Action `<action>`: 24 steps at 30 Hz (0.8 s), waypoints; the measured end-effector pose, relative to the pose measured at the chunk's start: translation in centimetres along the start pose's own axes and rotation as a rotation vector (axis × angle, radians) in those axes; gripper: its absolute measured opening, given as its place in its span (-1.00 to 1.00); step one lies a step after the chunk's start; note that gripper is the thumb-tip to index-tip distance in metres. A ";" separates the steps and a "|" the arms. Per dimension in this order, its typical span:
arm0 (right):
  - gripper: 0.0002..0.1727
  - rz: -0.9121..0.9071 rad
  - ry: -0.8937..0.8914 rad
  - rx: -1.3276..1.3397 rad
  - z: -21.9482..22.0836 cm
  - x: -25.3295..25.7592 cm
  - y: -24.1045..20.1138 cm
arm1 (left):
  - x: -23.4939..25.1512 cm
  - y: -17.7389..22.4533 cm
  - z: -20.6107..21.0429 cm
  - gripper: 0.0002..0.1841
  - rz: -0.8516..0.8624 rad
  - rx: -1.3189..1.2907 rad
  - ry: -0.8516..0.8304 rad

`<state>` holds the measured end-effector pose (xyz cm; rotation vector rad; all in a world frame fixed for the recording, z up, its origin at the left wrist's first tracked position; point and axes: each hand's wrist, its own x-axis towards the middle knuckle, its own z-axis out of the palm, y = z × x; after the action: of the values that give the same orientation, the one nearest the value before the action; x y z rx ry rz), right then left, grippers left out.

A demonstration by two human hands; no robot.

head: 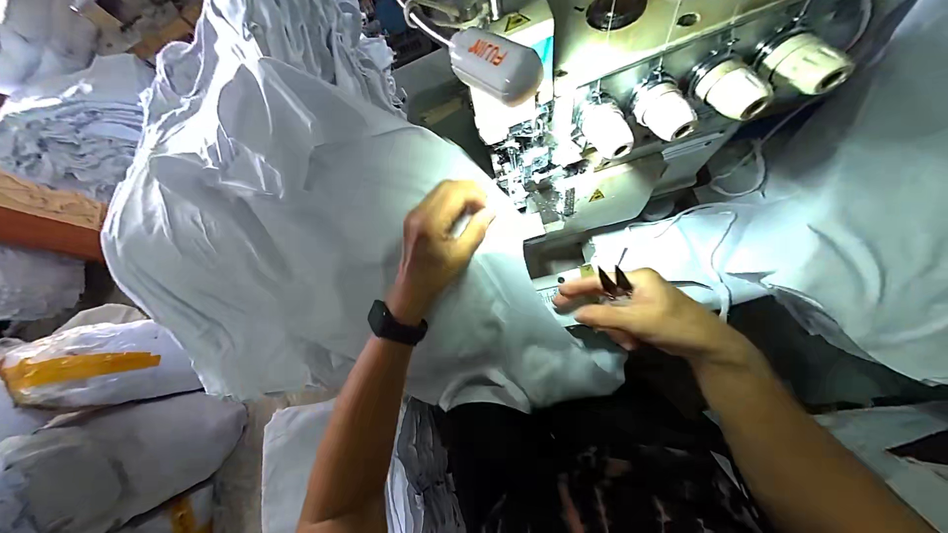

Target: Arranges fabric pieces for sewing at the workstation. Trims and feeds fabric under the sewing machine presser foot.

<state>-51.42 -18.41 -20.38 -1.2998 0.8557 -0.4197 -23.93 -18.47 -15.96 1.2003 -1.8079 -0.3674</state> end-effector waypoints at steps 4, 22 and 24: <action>-0.87 -0.039 0.043 0.132 4.2 3.0 1.2 | -1.9 1.4 -0.4 -0.75 0.122 0.284 -0.177; -0.77 -0.484 1.013 -0.695 -17.9 -5.0 -3.5 | -3.2 3.6 0.0 -0.52 0.032 0.255 -0.005; -0.72 -0.262 1.094 -0.847 -24.1 -6.9 -3.5 | -4.0 3.6 -0.8 -0.66 0.056 0.195 0.056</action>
<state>-73.20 -30.30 -15.65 -1.9804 1.9176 -1.1031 -24.88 -13.16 -15.24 1.2761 -1.8575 -0.1264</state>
